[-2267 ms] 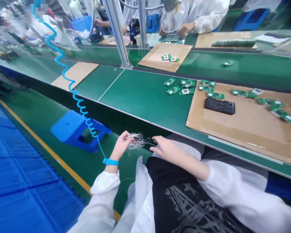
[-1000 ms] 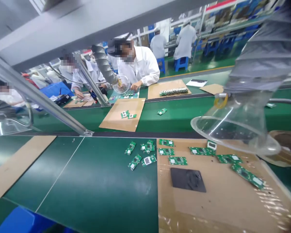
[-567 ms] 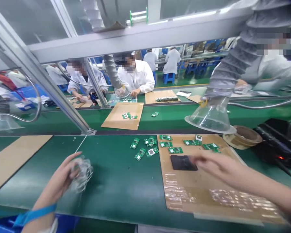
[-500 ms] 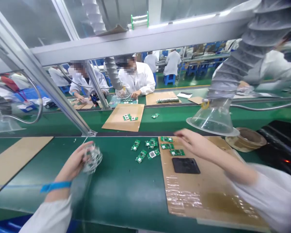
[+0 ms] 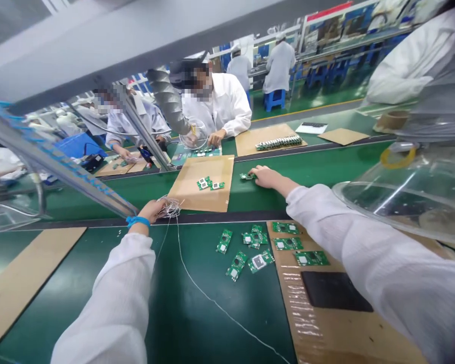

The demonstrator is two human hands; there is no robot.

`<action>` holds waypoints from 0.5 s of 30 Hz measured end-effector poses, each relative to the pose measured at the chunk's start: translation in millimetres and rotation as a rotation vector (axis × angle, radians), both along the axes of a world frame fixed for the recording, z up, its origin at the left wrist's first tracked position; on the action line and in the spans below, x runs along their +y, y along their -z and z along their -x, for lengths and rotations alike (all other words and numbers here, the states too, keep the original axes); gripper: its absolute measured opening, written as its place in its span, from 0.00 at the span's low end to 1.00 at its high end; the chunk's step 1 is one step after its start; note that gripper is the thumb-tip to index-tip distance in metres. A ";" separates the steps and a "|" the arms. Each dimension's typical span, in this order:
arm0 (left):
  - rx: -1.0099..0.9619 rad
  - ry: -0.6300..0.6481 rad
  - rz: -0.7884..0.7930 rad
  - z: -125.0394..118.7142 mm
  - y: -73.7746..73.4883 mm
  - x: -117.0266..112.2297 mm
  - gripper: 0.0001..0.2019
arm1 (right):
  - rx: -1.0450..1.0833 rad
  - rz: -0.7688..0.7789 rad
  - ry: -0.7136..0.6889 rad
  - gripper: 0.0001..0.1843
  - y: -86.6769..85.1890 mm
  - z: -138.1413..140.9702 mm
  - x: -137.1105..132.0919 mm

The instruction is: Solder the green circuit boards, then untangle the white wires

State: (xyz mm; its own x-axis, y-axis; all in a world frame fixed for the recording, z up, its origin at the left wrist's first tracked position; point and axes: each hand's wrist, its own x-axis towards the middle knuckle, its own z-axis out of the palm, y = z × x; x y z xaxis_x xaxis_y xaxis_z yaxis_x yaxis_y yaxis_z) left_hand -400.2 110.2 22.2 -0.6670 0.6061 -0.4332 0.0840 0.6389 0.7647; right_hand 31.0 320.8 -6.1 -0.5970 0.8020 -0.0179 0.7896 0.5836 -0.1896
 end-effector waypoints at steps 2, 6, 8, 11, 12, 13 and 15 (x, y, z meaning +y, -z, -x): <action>0.008 0.007 0.050 2.6 1.9 6.1 0.16 | 0.014 -0.016 -0.009 0.21 3.2 3.8 1.7; 0.032 0.010 0.099 4.1 3.8 8.1 0.17 | 0.051 -0.061 -0.028 0.19 -0.2 19.4 0.4; 0.039 0.022 0.111 4.9 3.5 6.4 0.17 | 0.068 -0.080 -0.022 0.18 -5.8 25.2 -1.8; 0.054 0.056 0.147 7.5 1.6 3.5 0.16 | 0.086 -0.094 0.034 0.18 -14.9 21.0 -17.6; 0.064 0.071 0.169 8.8 0.7 2.9 0.15 | 0.093 -0.097 0.063 0.17 -17.4 14.8 -29.1; 0.078 0.086 0.196 10.2 -0.2 2.7 0.15 | 0.102 -0.101 0.091 0.17 -19.6 5.7 -44.6; 0.115 0.119 0.253 12.9 -1.8 4.1 0.14 | 0.124 -0.107 0.129 0.15 -23.9 -21.1 -88.2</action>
State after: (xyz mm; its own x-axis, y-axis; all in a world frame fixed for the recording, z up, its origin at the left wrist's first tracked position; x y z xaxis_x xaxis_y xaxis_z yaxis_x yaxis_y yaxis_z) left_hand -413.1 114.3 24.0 -0.6512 0.5656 -0.5060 0.2471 0.7884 0.5633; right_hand 52.0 232.6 17.8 -0.4811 0.8656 0.1390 0.8340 0.5008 -0.2318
